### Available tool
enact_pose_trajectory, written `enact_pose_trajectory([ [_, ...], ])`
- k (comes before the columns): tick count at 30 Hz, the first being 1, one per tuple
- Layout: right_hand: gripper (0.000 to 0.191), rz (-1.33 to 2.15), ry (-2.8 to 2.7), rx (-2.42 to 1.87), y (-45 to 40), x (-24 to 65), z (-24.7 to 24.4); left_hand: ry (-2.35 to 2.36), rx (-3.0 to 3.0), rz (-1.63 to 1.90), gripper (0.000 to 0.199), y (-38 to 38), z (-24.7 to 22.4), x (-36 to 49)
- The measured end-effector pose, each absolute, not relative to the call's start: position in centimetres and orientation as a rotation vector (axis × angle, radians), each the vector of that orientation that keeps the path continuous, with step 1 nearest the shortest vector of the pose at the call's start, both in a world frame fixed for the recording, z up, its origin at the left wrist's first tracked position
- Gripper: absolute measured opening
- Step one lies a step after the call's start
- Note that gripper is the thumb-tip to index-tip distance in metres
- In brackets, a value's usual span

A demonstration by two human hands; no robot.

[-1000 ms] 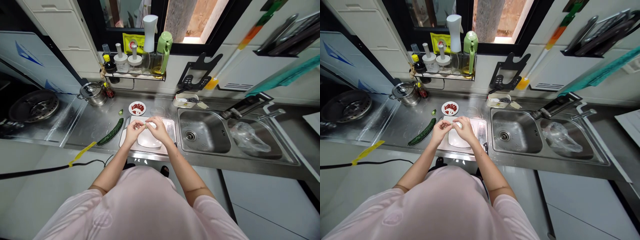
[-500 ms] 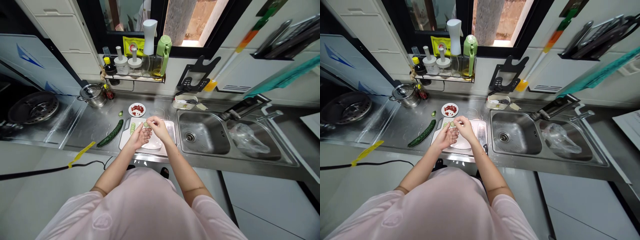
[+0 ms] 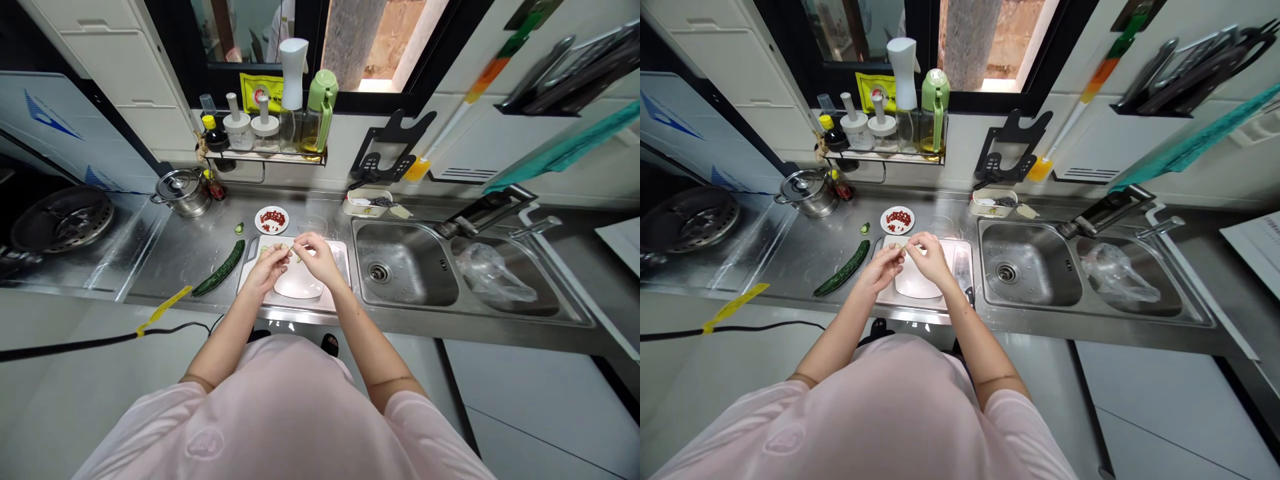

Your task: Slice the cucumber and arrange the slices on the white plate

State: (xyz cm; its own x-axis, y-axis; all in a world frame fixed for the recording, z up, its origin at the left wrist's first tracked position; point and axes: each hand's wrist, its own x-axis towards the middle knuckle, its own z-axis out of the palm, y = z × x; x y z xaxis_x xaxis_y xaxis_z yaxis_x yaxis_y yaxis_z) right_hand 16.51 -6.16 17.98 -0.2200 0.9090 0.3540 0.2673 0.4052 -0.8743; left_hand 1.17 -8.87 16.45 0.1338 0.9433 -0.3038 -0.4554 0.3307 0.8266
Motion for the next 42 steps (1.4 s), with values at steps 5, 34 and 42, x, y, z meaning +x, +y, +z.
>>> enact_pose_trajectory([
  [5,0.017,0.840,-1.738,-1.032,-6.3,16.5,17.9,1.034,0.726,1.280,0.035,-8.8,17.0,1.3],
  [34,0.020,0.971,-1.639,-1.111,-5.6,16.8,15.7,1.111,0.901,1.565,0.033,-7.5,15.1,3.2],
  [42,0.020,1.044,-1.657,-1.170,-3.7,18.0,13.8,1.159,0.803,1.417,0.038,-5.9,12.5,3.4],
])
